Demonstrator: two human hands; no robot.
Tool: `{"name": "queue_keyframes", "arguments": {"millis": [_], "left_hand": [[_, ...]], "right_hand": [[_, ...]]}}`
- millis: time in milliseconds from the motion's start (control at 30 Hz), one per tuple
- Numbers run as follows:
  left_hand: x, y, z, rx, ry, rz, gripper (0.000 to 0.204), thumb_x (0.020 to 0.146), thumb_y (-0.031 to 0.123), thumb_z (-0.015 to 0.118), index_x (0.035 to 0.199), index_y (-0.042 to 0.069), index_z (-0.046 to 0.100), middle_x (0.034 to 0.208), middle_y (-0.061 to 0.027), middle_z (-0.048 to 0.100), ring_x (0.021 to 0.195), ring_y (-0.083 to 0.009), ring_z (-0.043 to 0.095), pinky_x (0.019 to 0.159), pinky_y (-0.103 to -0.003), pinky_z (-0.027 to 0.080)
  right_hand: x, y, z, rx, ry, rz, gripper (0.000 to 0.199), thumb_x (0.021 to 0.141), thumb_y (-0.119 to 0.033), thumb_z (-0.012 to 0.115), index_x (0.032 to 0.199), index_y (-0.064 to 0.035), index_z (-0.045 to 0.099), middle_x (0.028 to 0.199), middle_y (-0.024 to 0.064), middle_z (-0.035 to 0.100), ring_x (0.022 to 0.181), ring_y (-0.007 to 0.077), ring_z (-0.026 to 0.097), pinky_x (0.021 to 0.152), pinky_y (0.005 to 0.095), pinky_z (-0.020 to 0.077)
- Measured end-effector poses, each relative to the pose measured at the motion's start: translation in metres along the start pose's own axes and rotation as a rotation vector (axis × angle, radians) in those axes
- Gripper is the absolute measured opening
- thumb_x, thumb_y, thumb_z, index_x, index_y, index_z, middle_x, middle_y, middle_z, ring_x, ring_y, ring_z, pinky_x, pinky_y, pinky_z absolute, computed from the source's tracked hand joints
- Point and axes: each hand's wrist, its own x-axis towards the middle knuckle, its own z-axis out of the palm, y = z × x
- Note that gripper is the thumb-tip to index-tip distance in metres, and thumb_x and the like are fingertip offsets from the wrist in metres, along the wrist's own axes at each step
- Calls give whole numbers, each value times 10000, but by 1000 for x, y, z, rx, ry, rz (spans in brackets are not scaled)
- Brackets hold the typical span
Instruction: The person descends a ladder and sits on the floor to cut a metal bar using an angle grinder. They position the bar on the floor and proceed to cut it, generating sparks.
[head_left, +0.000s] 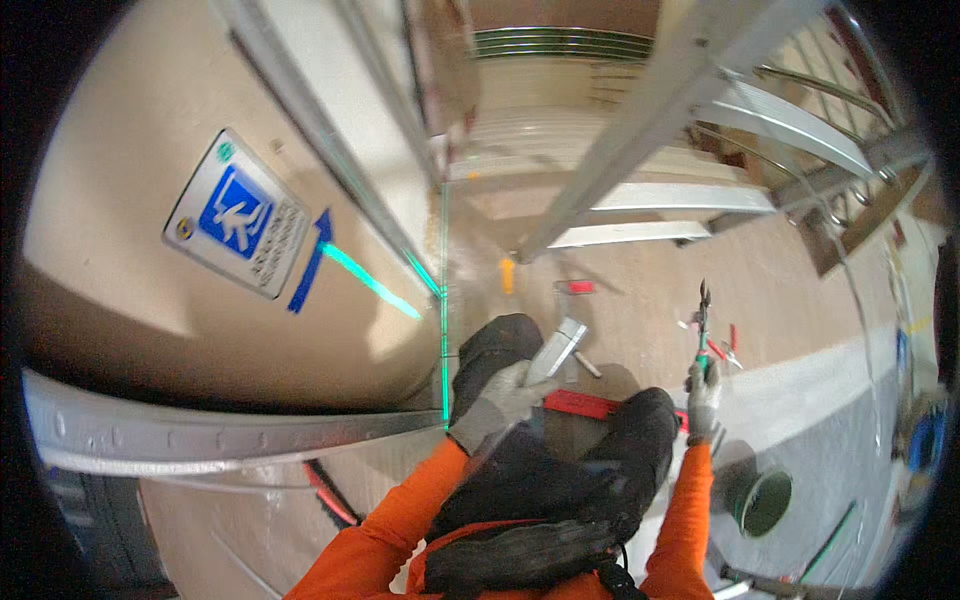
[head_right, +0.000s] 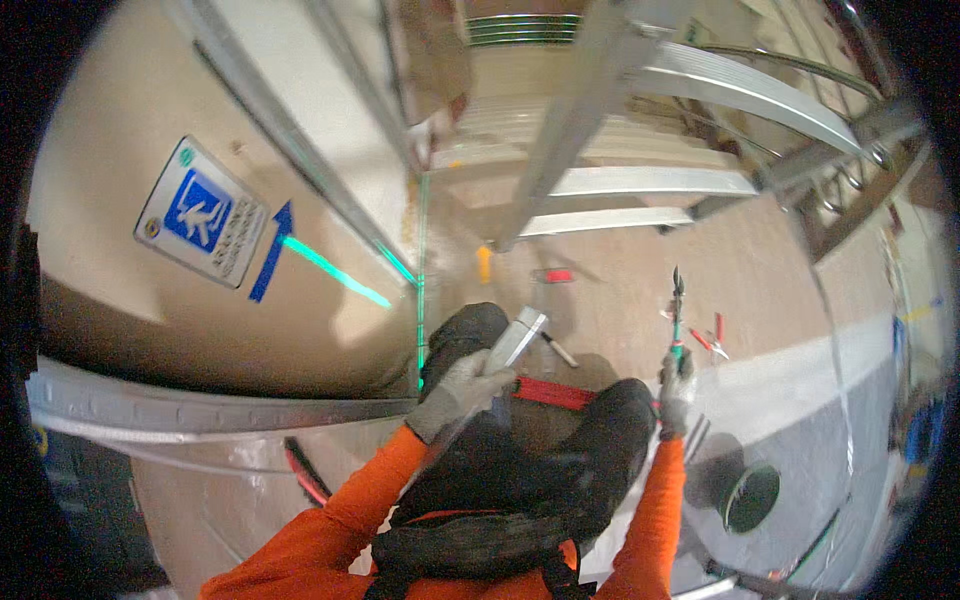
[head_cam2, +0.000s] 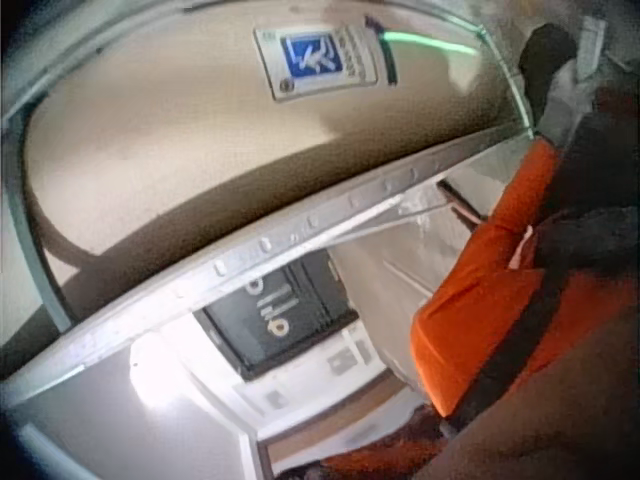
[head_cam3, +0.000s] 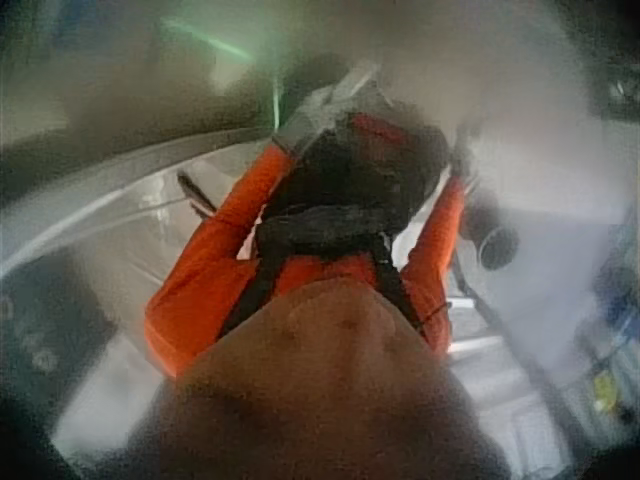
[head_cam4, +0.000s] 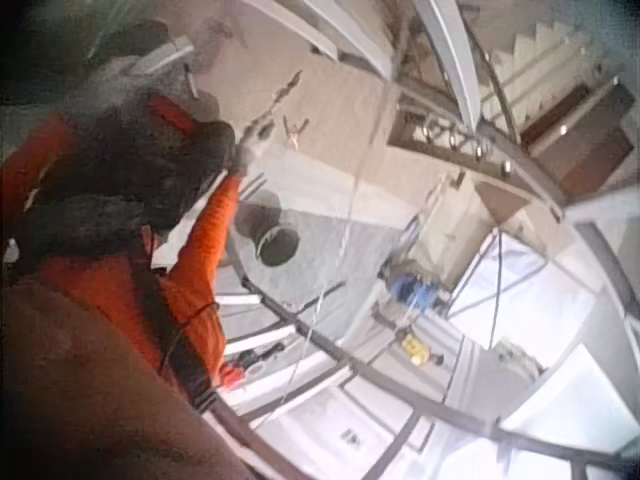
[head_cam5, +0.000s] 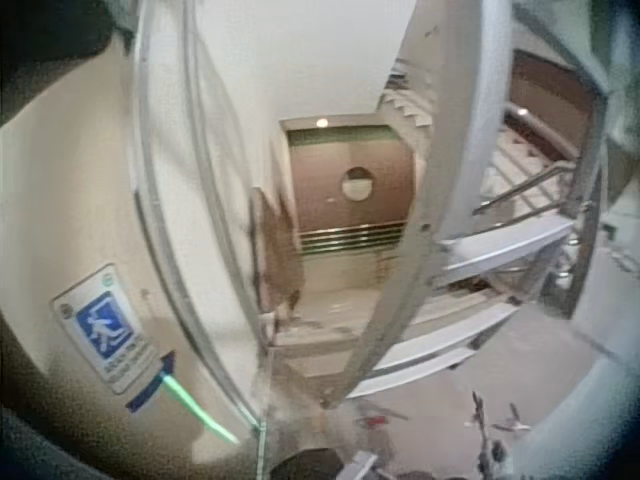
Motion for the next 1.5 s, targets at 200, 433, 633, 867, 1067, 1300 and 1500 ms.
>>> {"name": "queue_keyframes", "arguments": {"millis": [200,433,633,867,1067,1300,1500], "left_hand": [[-1,50,30,105,-102,117,298,966,233,771,1186,82,637,859,49,610,689,-41,567,576,-226,485],[-30,72,57,14,-329,275,418,961,167,751,1321,17,601,1115,-46,653,1015,-119,610,913,-306,503],[-21,55,66,122,-559,183,580,951,129,702,1479,-16,509,1269,-75,650,1182,-145,587,1049,-323,466],[-7,35,35,154,-542,318,619,992,272,620,1522,-12,476,1249,-49,651,1143,-129,584,1022,-308,474],[-16,41,40,64,-551,275,619,992,299,614,1516,-2,483,1275,-35,626,1143,-126,568,1021,-290,463],[-11,36,42,56,-526,288,618,984,358,623,1470,-7,511,1230,-33,637,1099,-127,599,993,-291,483],[-6,42,41,-66,-516,267,541,1000,345,611,1414,2,552,1149,-55,677,1074,-129,640,970,-290,500]], "right_hand": [[-128,-108,-21,-83,164,107,215,972,-209,747,1090,-42,681,883,-41,606,773,64,531,675,251,445],[-213,-146,-3,-140,-29,155,281,893,-97,799,1140,-36,679,879,-15,579,787,98,550,731,286,485],[-217,-151,47,-55,-259,122,529,829,-78,820,1302,-19,589,1159,77,533,1074,213,555,992,329,459],[-210,-162,83,262,-380,209,870,801,1,773,1578,-39,383,1269,41,510,1134,166,526,1001,288,440],[-211,-135,117,144,-297,160,866,780,-35,791,1550,-49,395,1315,120,530,1195,281,586,1060,352,457],[-213,-115,146,293,-174,110,847,788,-40,790,1536,-47,392,1339,145,558,1268,263,560,1082,379,451],[-208,-132,135,811,-352,386,937,806,-21,781,1600,-102,291,1455,90,489,1302,191,514,1099,344,407]]}}
